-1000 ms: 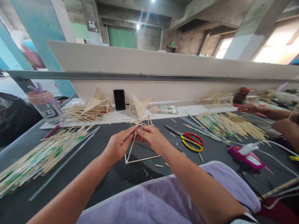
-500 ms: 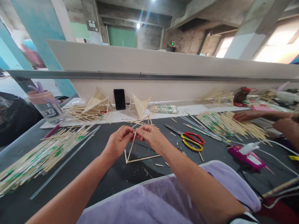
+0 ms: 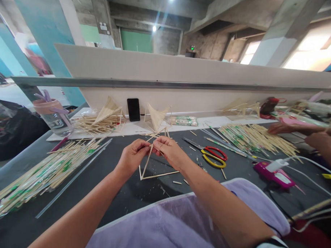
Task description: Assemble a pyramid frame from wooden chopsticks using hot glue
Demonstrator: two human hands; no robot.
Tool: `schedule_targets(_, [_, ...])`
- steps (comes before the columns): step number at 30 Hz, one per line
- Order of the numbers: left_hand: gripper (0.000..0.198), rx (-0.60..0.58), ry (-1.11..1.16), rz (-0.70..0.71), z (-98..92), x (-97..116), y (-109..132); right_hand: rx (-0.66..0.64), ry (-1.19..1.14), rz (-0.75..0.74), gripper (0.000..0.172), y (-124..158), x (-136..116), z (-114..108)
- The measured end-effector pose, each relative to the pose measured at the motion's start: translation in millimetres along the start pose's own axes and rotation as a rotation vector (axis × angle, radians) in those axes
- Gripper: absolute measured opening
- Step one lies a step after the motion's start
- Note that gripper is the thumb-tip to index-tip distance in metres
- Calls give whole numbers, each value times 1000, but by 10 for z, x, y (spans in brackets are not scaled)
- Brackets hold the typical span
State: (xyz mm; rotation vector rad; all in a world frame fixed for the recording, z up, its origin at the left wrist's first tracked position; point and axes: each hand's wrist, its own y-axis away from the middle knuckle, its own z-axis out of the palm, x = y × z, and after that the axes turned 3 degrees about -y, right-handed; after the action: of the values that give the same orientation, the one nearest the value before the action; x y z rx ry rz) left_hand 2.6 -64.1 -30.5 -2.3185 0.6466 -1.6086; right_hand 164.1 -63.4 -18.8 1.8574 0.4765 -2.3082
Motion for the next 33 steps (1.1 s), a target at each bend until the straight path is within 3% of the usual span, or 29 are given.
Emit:
schedule_targets(9, [13,-1,-18,-19,-2,32,3,-28,-45,-13,23,-11,21,-13])
schedule_targets(33, [11,9,-66,-12,2,32,-4,9,108,-32,26,29,-77,21])
